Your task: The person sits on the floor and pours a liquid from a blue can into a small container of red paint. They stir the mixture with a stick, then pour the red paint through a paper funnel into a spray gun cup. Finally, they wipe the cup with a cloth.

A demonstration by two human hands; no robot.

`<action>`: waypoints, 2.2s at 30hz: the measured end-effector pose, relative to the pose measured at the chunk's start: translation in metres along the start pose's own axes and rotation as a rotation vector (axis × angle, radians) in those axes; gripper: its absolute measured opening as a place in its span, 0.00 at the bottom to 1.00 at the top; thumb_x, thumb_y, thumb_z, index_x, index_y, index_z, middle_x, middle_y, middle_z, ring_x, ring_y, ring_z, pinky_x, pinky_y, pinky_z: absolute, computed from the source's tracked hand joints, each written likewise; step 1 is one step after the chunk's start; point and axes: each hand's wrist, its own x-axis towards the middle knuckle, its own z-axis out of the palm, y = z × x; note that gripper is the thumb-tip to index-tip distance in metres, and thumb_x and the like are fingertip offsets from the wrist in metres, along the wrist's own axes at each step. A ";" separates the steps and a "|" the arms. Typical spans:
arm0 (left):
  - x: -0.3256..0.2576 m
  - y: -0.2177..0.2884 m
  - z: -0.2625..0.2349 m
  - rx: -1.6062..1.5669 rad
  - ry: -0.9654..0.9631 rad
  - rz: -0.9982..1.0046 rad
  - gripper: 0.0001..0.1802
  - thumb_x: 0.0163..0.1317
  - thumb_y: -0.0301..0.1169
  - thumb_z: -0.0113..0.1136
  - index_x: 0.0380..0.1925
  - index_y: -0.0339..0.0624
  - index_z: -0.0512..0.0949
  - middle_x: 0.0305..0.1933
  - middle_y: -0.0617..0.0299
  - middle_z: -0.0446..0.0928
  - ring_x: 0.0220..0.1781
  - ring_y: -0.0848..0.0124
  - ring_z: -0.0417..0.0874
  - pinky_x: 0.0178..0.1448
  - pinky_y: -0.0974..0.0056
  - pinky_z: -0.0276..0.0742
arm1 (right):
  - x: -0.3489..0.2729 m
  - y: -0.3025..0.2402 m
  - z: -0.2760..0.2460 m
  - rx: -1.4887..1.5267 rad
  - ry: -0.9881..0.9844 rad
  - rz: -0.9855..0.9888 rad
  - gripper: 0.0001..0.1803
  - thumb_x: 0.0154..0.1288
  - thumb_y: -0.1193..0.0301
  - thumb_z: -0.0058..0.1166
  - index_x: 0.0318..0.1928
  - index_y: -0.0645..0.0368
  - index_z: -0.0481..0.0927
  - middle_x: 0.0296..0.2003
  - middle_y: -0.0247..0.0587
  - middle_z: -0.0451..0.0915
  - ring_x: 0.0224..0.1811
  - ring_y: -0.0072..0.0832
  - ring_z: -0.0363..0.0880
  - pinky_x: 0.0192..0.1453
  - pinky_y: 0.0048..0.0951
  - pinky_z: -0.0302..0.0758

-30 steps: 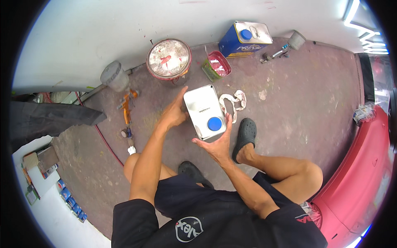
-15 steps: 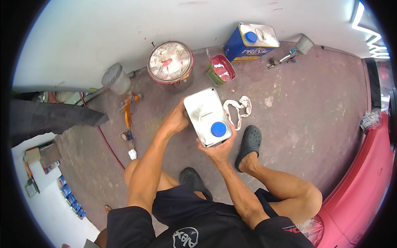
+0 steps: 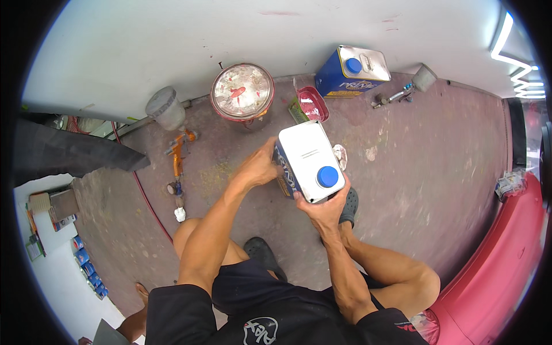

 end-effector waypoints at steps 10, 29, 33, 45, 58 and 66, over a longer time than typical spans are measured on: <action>0.017 -0.008 0.005 0.028 0.004 0.003 0.44 0.53 0.36 0.72 0.71 0.31 0.72 0.61 0.38 0.85 0.63 0.50 0.88 0.67 0.53 0.80 | 0.031 -0.019 -0.011 0.133 -0.056 0.191 0.60 0.45 0.63 0.89 0.71 0.70 0.61 0.60 0.56 0.81 0.61 0.39 0.86 0.69 0.39 0.83; 0.023 -0.015 0.021 -0.014 -0.040 -0.055 0.39 0.52 0.37 0.72 0.64 0.28 0.77 0.59 0.40 0.87 0.61 0.53 0.89 0.68 0.54 0.81 | 0.057 -0.030 -0.032 -0.012 -0.157 0.341 0.54 0.46 0.58 0.90 0.66 0.69 0.69 0.59 0.56 0.82 0.62 0.42 0.84 0.68 0.44 0.82; 0.024 -0.011 0.020 -0.034 -0.055 -0.055 0.38 0.52 0.37 0.71 0.63 0.28 0.78 0.58 0.40 0.87 0.60 0.53 0.90 0.67 0.54 0.81 | 0.058 -0.023 -0.033 -0.010 -0.144 0.328 0.54 0.46 0.57 0.90 0.66 0.70 0.69 0.58 0.57 0.82 0.62 0.42 0.84 0.67 0.43 0.83; 0.023 -0.015 0.019 -0.036 -0.057 -0.050 0.38 0.51 0.37 0.72 0.62 0.27 0.79 0.57 0.39 0.88 0.59 0.52 0.90 0.67 0.53 0.82 | 0.057 -0.025 -0.031 -0.001 -0.153 0.355 0.53 0.47 0.58 0.90 0.65 0.70 0.69 0.58 0.57 0.82 0.61 0.42 0.85 0.67 0.43 0.83; 0.020 -0.007 0.016 -0.006 -0.062 -0.057 0.38 0.51 0.38 0.72 0.62 0.28 0.79 0.57 0.39 0.88 0.59 0.51 0.91 0.66 0.53 0.83 | 0.058 -0.027 -0.033 0.005 -0.143 0.368 0.52 0.46 0.59 0.89 0.65 0.71 0.70 0.58 0.57 0.83 0.61 0.42 0.85 0.69 0.42 0.83; 0.019 -0.011 0.016 -0.021 -0.061 -0.054 0.38 0.51 0.38 0.71 0.62 0.29 0.79 0.57 0.39 0.88 0.59 0.51 0.90 0.66 0.53 0.82 | 0.059 -0.031 -0.031 0.024 -0.150 0.364 0.51 0.47 0.61 0.89 0.64 0.72 0.70 0.58 0.58 0.83 0.60 0.41 0.85 0.67 0.42 0.83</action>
